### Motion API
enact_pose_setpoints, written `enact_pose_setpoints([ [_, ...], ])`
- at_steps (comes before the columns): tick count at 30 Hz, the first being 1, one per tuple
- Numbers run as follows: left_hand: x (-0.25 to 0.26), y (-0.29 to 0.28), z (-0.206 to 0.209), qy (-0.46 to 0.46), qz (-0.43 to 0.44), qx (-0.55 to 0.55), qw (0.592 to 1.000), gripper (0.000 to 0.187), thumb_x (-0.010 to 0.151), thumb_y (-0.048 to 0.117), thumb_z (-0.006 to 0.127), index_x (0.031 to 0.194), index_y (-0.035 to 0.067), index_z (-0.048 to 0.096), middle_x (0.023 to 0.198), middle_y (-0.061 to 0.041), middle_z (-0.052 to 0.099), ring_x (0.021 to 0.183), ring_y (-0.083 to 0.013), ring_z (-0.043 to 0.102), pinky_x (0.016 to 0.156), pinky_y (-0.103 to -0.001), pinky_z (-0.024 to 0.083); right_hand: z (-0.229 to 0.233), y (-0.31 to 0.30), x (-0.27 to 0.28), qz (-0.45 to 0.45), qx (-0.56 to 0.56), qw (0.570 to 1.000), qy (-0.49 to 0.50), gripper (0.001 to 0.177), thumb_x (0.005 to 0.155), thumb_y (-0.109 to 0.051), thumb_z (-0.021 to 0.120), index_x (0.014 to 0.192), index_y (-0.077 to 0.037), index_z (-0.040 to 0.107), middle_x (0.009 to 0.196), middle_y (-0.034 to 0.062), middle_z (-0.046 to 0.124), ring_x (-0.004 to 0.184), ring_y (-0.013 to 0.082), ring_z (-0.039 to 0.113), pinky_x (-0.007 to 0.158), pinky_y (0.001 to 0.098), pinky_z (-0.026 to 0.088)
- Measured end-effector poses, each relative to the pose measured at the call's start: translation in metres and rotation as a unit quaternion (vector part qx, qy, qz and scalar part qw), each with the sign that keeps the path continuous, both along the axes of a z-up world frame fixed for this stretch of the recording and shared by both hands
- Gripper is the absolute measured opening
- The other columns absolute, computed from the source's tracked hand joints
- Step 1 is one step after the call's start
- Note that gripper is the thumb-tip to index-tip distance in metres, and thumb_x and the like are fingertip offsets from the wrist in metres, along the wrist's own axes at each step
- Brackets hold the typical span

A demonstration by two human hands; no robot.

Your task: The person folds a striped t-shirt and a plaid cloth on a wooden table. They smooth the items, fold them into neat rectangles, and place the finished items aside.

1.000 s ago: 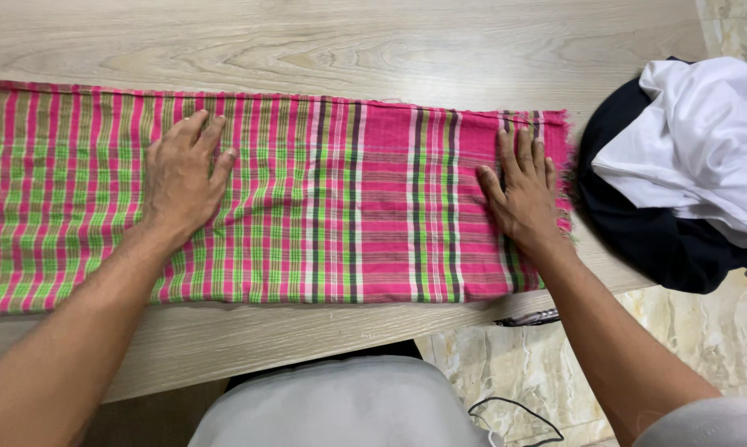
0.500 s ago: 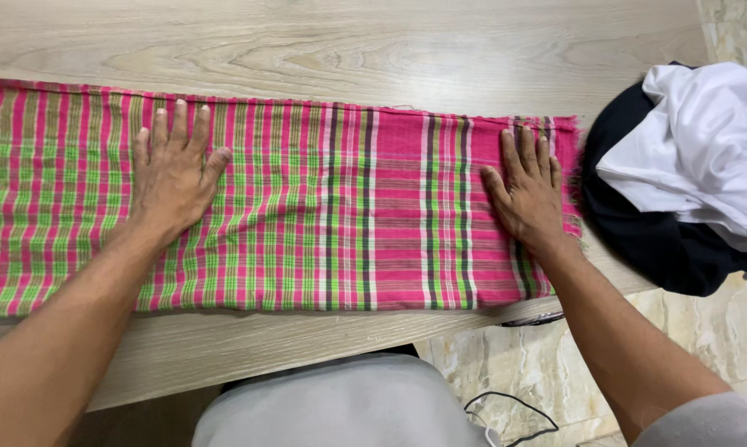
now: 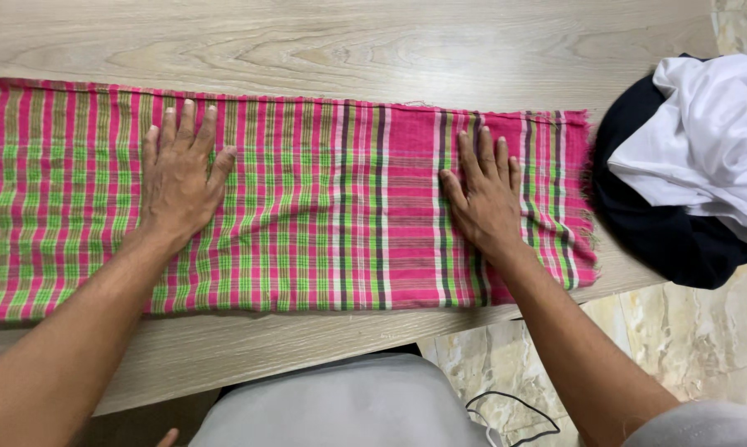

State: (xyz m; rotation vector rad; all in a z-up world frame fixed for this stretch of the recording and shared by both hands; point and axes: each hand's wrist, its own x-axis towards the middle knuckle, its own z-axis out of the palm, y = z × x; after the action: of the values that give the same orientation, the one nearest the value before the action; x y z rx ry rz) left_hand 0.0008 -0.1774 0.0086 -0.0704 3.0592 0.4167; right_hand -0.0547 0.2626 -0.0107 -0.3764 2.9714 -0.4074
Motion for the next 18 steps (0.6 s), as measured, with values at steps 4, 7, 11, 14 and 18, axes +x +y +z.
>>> enact_pose_setpoints([
  [4,0.000,-0.001,-0.004,0.009,-0.005,-0.007,1.000,0.070,0.108,0.056,0.028,0.165,0.015,0.022,0.170,-0.019,0.017,0.157,-0.0401,0.013,0.126,-0.056,0.004,0.000,0.007,0.005,-0.002,-0.004,1.000,0.010,0.071,0.106,-0.063,0.028,0.166,-0.026,0.021,0.174,0.0121,0.012,0.160,0.0358,0.008,0.127,0.0519,0.006],
  [7,-0.001,-0.003,-0.006,0.016,-0.007,-0.001,1.000,0.071,0.108,0.056,0.027,0.164,0.015,0.023,0.170,-0.019,0.017,0.156,-0.0395,0.014,0.125,-0.056,0.005,0.001,0.009,0.004,0.000,-0.008,1.000,0.013,0.072,0.106,-0.064,0.027,0.167,-0.026,0.021,0.174,0.0120,0.012,0.160,0.0358,0.008,0.128,0.0513,0.006],
  [11,0.000,-0.008,-0.006,0.009,-0.015,0.000,1.000,0.070,0.109,0.058,0.024,0.165,0.016,0.025,0.170,-0.019,0.020,0.158,-0.0372,0.016,0.127,-0.054,0.006,-0.001,0.011,0.004,-0.009,0.003,1.000,0.009,0.073,0.105,-0.065,0.026,0.166,-0.026,0.019,0.174,0.0112,0.011,0.160,0.0342,0.008,0.127,0.0516,0.005],
  [14,-0.001,-0.011,-0.006,0.009,-0.020,0.007,1.000,0.070,0.109,0.058,0.022,0.164,0.016,0.025,0.170,-0.019,0.021,0.157,-0.0372,0.016,0.126,-0.054,0.007,-0.002,0.013,0.003,-0.008,0.018,1.000,0.008,0.073,0.105,-0.065,0.024,0.166,-0.027,0.018,0.174,0.0102,0.010,0.160,0.0330,0.006,0.127,0.0515,0.004],
  [18,-0.002,-0.011,-0.008,0.010,-0.018,-0.001,1.000,0.071,0.108,0.058,0.021,0.164,0.016,0.024,0.170,-0.018,0.020,0.157,-0.0371,0.015,0.126,-0.054,0.005,-0.005,0.015,0.001,-0.011,0.021,1.000,0.002,0.073,0.104,-0.066,0.023,0.166,-0.028,0.018,0.174,0.0089,0.009,0.160,0.0317,0.005,0.128,0.0513,0.004],
])
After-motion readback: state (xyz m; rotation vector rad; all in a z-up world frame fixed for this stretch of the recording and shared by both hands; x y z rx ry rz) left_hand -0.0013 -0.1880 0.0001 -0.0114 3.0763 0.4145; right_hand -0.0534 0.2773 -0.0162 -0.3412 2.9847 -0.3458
